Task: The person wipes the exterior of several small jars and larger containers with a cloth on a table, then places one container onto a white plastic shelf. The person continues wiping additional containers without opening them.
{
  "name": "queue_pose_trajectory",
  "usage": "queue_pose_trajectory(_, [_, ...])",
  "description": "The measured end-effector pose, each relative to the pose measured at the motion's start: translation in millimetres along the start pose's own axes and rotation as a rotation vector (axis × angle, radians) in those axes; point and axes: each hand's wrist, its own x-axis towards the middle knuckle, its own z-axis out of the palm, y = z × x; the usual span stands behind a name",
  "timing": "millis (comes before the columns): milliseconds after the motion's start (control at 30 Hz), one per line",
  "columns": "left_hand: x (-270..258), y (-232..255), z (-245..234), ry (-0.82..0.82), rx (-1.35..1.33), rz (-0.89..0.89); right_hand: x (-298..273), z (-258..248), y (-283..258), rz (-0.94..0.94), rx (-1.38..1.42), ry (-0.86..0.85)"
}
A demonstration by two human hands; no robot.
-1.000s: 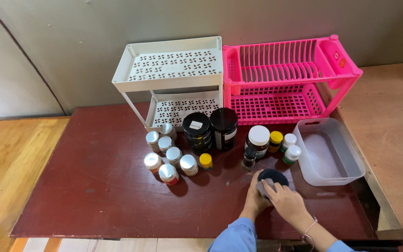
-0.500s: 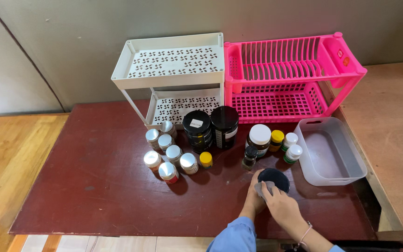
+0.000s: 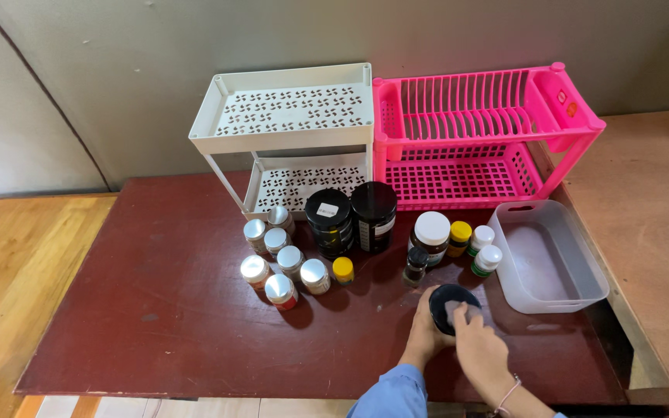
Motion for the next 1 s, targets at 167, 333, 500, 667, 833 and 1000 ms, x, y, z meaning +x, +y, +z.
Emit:
queue_pose_trajectory(167, [0.3, 0.5, -0.3, -0.028, -0.03, -0.132, 15.3, -5.2, 6.6, -0.2, 0.211, 0.004])
queue_pose_trajectory(333, [-2.2, 17.8, -4.1, -0.036, 0.019, -0.124, 49.6, -14.7, 41.2, -0.007, 0.228, -0.009])
queue_pose_trajectory(500, [-1.7, 6.9, -1.7, -0.032, -0.02, -0.091, 26.0, -8.9, 13.4, 0.073, 0.019, -0.036])
queue_pose_trajectory(667, [2.0, -20.4, 3.7, -0.041, -0.166, -0.114, 1.9, -0.4, -15.2, -0.336, 0.262, 0.101])
queue_pose_trajectory(833, [1.4, -11.4, 1.1, -0.035, 0.094, 0.116, 39.6, 5.3, 22.3, -0.226, 0.205, -0.025])
queue_pose_trajectory(1000, [-2.8, 23.2, -6.9, -0.031, 0.027, -0.076, 54.0, 41.7, 86.0, -0.01, 0.117, -0.159])
